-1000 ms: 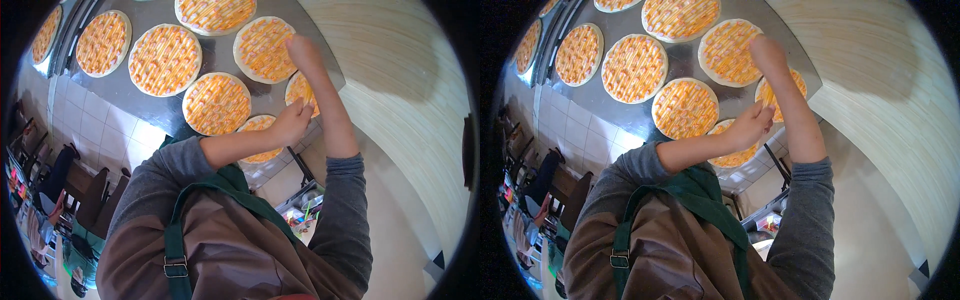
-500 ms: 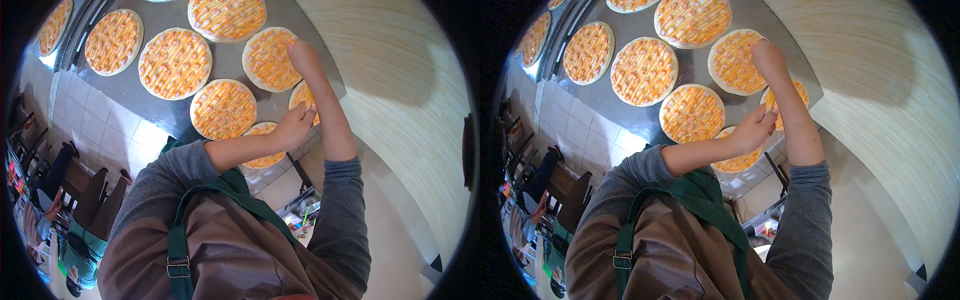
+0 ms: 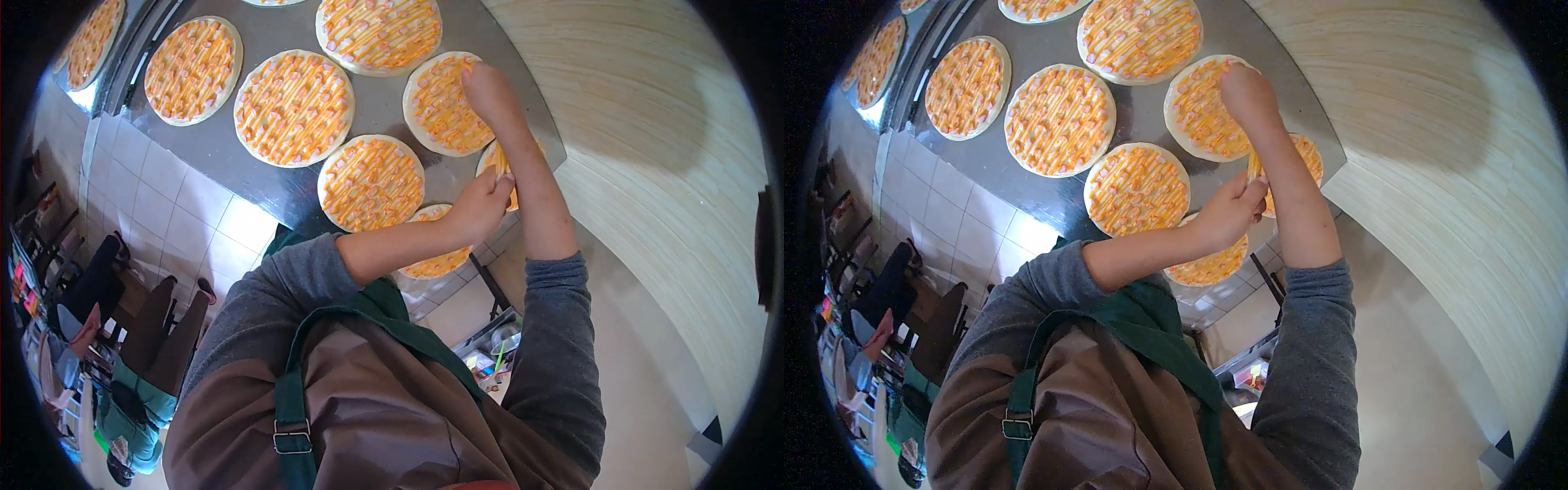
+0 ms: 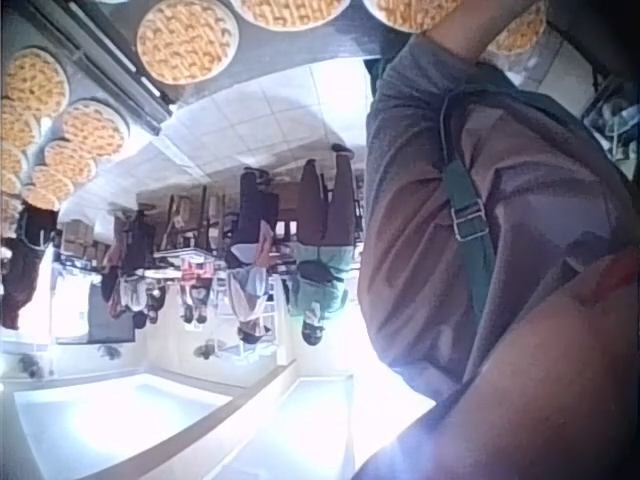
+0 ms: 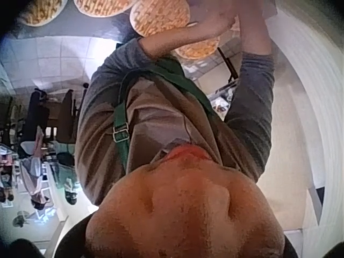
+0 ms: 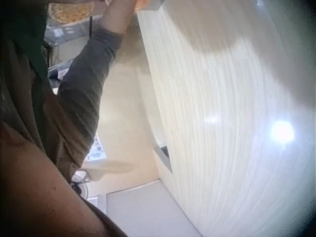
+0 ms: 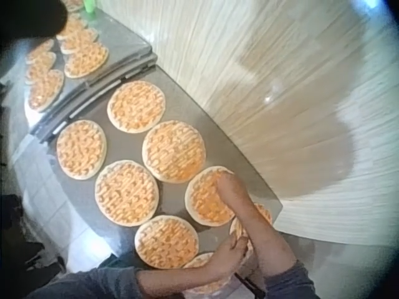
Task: Piping sauce onto pizza bases and weighing/packaging food items in a commercial kitchen.
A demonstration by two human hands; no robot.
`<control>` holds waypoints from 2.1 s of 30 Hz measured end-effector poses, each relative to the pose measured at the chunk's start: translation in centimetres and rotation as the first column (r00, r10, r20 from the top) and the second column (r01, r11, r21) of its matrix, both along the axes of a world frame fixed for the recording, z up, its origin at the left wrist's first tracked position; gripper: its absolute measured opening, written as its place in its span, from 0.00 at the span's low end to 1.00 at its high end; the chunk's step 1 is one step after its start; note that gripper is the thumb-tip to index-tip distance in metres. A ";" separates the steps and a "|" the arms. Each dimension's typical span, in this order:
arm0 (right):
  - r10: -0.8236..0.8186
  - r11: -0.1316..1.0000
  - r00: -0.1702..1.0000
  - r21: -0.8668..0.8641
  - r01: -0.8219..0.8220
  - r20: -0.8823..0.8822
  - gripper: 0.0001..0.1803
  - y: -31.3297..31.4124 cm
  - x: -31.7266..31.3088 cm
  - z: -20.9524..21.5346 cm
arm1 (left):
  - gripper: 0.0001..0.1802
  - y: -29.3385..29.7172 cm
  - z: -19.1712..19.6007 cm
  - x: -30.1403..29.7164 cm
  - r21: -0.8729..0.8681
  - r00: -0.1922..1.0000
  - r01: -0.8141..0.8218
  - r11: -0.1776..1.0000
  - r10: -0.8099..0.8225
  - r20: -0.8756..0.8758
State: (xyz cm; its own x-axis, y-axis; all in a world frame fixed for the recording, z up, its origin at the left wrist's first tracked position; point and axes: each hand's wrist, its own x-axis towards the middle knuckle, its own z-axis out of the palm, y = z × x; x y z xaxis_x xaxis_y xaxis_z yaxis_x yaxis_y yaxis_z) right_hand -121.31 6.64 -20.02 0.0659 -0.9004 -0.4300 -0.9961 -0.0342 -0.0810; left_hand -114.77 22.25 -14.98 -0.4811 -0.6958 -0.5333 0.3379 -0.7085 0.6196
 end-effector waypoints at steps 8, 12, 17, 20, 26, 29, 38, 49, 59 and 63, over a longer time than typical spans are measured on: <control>-0.132 0.978 0.951 0.190 0.080 0.279 0.21 5.3 1.7 0.2 | 0.16 3.9 3.0 3.9 0.188 0.984 0.124 0.974 -0.096 -0.150; -0.211 0.972 0.958 0.140 0.186 0.196 0.21 2.8 -3.1 0.5 | 0.17 2.6 1.6 1.6 0.142 0.990 0.069 0.987 -0.050 -0.134; -0.137 0.987 0.988 0.080 0.142 -0.071 0.21 0.4 -4.9 0.8 | 0.18 0.2 0.4 -1.1 -0.127 0.985 0.133 0.983 -0.117 0.127; -0.204 0.969 0.979 0.138 0.203 -0.006 0.21 3.0 -4.0 -0.3 | 0.19 1.9 1.0 0.5 -0.105 0.985 0.163 0.981 -0.156 0.077; -0.886 0.407 -0.086 0.853 0.325 0.456 0.18 10.7 -2.6 4.1 | 0.20 9.7 3.4 5.9 -0.188 0.918 0.383 0.904 -0.352 0.181; -0.895 0.396 -0.078 0.863 0.314 0.440 0.16 16.9 -2.1 4.9 | 0.20 12.3 4.9 7.3 -0.261 0.814 0.578 0.773 -0.521 0.256; -0.475 0.836 0.853 0.414 0.360 0.217 0.22 31.3 -0.9 2.1 | 0.23 17.1 5.9 9.1 -0.382 0.450 0.862 0.334 -0.851 0.270; -0.454 0.850 0.889 0.322 0.416 0.051 0.20 31.5 1.9 0.7 | 0.23 19.8 1.9 9.0 -0.343 0.465 0.874 0.345 -0.799 0.381; -0.463 0.874 0.886 0.179 0.451 0.029 0.18 30.5 -0.9 1.1 | 0.23 19.1 3.4 7.6 -0.297 0.442 0.890 0.346 -0.815 0.374; -0.417 0.885 0.909 0.236 0.401 0.016 0.16 31.7 -1.1 0.5 | 0.23 18.4 3.9 8.1 -0.303 0.461 0.881 0.363 -0.805 0.373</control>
State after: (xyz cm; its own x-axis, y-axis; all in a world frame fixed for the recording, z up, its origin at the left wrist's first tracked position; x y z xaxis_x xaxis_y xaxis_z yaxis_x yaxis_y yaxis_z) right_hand -122.39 38.29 -19.54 -0.2533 -0.7347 -0.6293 -0.9100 0.4016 -0.1026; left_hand -106.72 40.69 -11.11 -0.8923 -0.1152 -0.4365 -0.4015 -0.2394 0.8840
